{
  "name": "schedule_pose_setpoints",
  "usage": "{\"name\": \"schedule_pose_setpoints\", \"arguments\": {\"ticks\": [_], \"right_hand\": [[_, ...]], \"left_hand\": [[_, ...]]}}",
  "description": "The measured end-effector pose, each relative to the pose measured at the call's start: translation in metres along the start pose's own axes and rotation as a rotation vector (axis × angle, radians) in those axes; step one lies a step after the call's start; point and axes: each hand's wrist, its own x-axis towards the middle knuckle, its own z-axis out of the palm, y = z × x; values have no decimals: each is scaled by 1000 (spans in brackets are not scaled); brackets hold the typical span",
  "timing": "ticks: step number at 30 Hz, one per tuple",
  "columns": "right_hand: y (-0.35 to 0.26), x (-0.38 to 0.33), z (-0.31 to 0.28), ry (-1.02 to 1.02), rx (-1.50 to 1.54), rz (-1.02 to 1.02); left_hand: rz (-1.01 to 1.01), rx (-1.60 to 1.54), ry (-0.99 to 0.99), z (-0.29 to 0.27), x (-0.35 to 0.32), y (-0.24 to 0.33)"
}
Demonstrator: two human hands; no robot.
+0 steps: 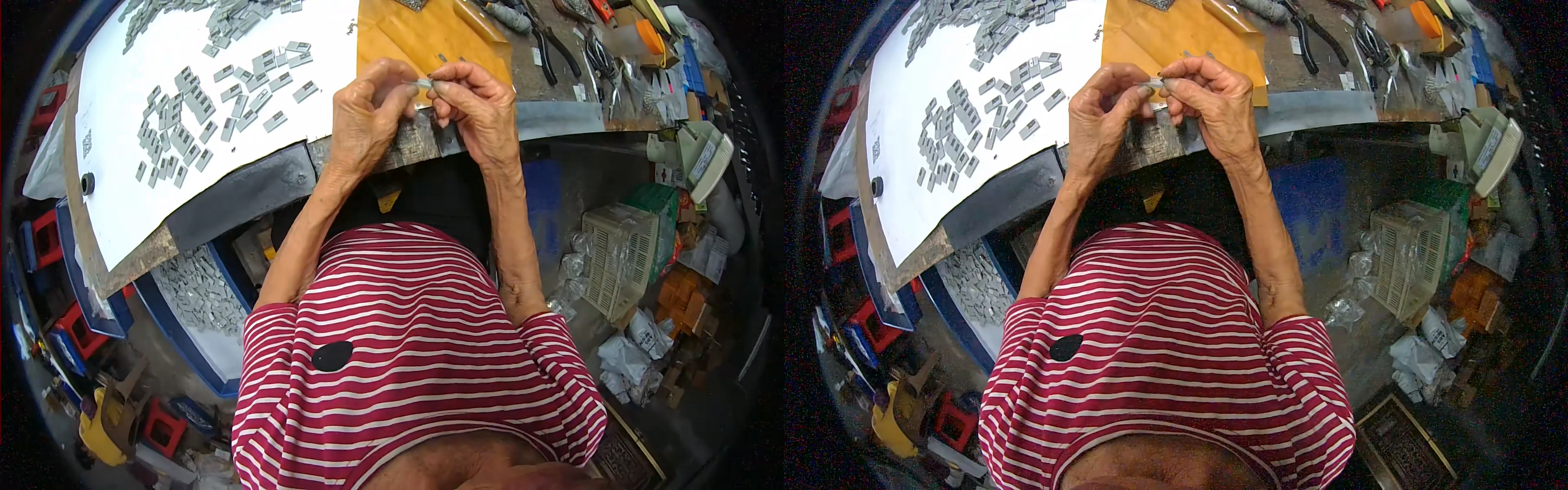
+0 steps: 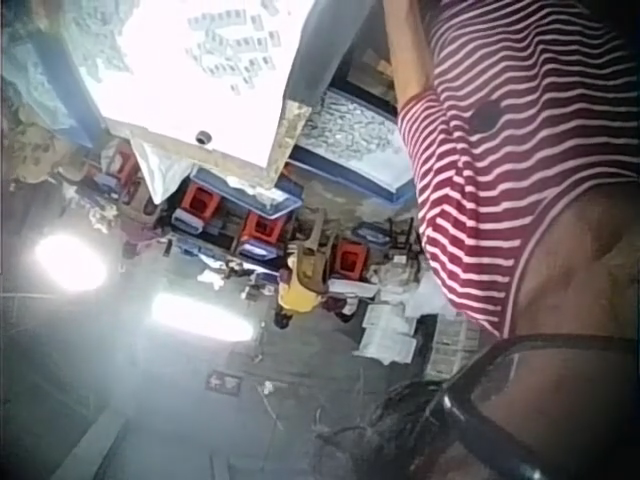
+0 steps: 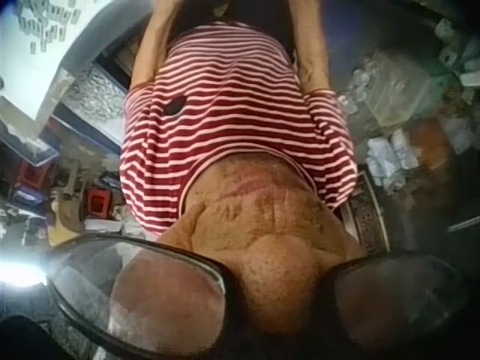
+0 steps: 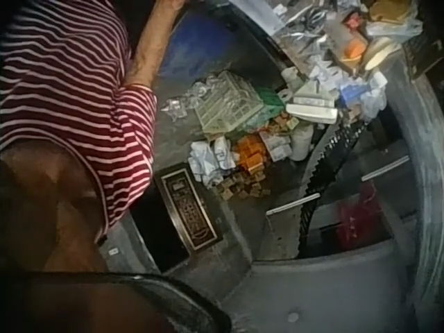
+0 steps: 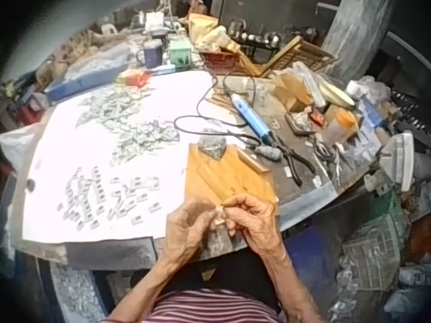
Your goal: The recorder is sorting and inspecting small metal hardware tags at a workbench.
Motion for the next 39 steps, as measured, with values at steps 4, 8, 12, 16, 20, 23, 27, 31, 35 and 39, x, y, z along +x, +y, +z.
{"name": "schedule_pose_setpoints", "arguments": {"ticks": [4,8,12,16,20,23,27,31,35,39], "right_hand": [[1,2,2,-1,-71,-25],[2,4,2,3,-108,-28],[0,7,2,-8,-183,-8],[0,8,-1,-22,-220,6],[-5,11,-1,-48,-270,45],[-6,11,0,-35,-302,55],[-7,13,-2,-54,-316,90],[-11,14,-3,-91,-334,115],[-10,14,-3,-102,-331,114],[-9,13,-1,-95,-342,105]], "left_hand": [[-11,-104,0,0,1,-1],[-24,-116,-35,-3,1,-1],[-52,-212,-37,-5,2,-2],[-65,-207,-18,-4,1,0],[-45,-153,28,-1,0,-4],[3,-82,16,-1,1,-6],[15,-76,-1,-1,0,-9],[-9,-116,0,0,0,-6],[-32,-161,-14,-2,0,-7],[-46,-190,-28,-3,0,-7]]}}
